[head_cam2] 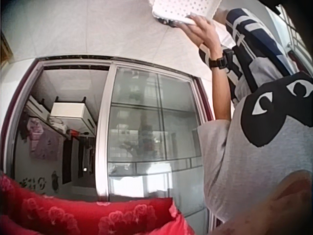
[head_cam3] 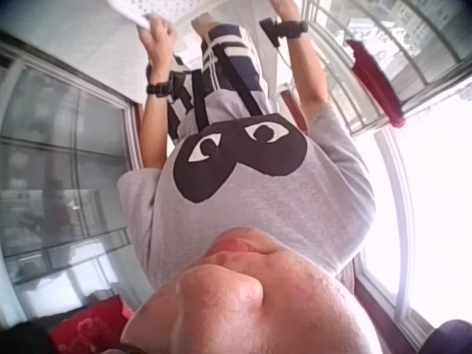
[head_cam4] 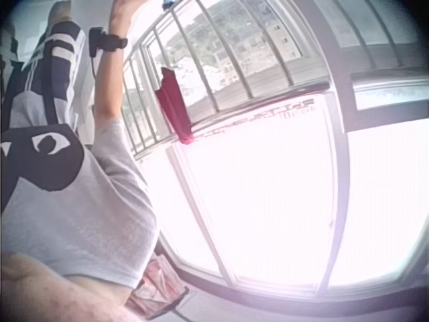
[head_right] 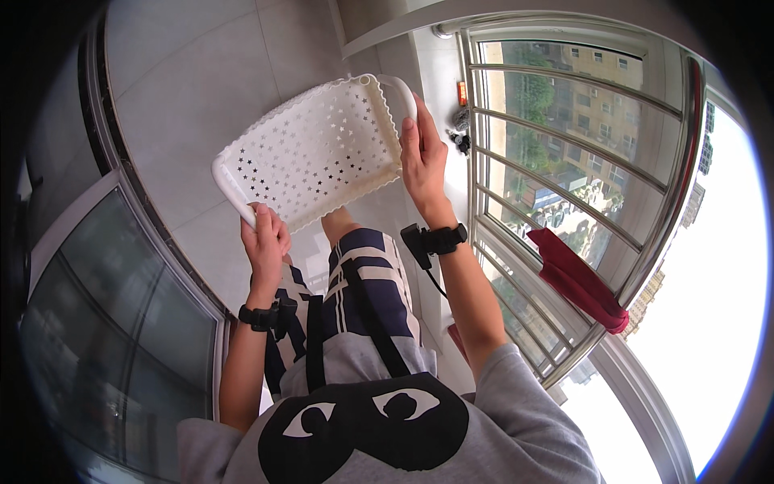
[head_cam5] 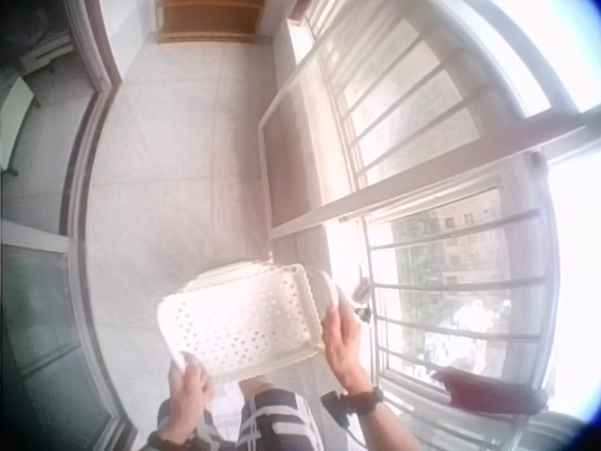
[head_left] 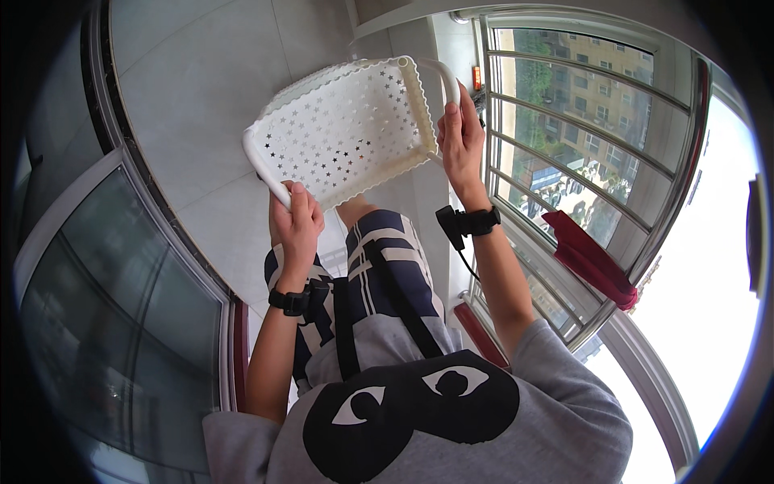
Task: Assembling a multi-tier plastic shelving unit on a balcony and then carrying it into the living room.
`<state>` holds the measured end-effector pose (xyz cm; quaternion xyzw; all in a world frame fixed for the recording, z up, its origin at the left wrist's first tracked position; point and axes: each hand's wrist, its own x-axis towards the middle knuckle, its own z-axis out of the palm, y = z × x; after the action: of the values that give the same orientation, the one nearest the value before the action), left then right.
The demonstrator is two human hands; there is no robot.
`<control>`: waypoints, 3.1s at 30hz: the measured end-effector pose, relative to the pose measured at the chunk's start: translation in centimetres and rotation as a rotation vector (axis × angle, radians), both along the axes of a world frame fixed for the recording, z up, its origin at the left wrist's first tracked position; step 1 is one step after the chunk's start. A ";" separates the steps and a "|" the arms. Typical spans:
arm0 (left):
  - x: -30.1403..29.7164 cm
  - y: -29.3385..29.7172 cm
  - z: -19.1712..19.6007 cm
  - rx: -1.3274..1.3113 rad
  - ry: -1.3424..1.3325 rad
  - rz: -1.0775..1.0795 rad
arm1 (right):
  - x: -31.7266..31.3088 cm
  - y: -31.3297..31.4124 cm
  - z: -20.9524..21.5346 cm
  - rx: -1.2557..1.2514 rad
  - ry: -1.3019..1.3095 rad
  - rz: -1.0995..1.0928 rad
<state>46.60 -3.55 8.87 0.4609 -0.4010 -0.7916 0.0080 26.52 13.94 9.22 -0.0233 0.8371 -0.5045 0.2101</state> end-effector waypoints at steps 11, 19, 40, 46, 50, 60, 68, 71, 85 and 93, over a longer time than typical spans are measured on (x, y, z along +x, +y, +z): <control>0.3 -0.1 -0.5 -0.013 0.038 0.002 | 0.2 -1.8 -0.1 0.216 0.091 0.114; 0.0 -0.1 -0.1 -0.003 0.018 0.005 | 0.1 -1.7 0.0 0.207 0.016 0.057; 0.4 -0.9 0.0 0.018 -0.044 0.013 | 0.5 -2.0 -0.6 0.179 -0.065 0.074; 0.0 -2.1 0.7 -0.036 -0.178 -0.028 | -0.3 -2.5 -0.6 0.120 -0.007 0.116; -0.8 -2.5 1.4 -0.085 -0.260 -0.030 | -0.1 -2.1 -0.7 0.108 -0.023 0.104; -1.6 -0.9 1.7 -0.157 -0.320 -0.016 | 0.4 -1.4 -1.7 0.130 -0.026 0.132; -1.1 -0.5 0.7 -0.274 -0.373 0.022 | 0.4 -1.2 -2.1 0.063 -0.028 0.120; -1.6 0.1 0.5 -0.277 -0.386 0.047 | 0.5 -0.9 -1.9 0.058 -0.018 0.119; -2.0 0.1 -1.1 -0.439 -0.457 0.054 | 0.9 -0.5 -1.6 -0.046 0.092 0.020; -2.1 -1.6 1.4 -0.512 -0.403 -0.019 | 3.6 1.9 -2.7 0.207 0.195 0.117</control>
<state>44.51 -5.12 10.29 0.5878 -0.5846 -0.5580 0.0367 30.07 15.81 6.52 -0.0992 0.8984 -0.3976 0.1580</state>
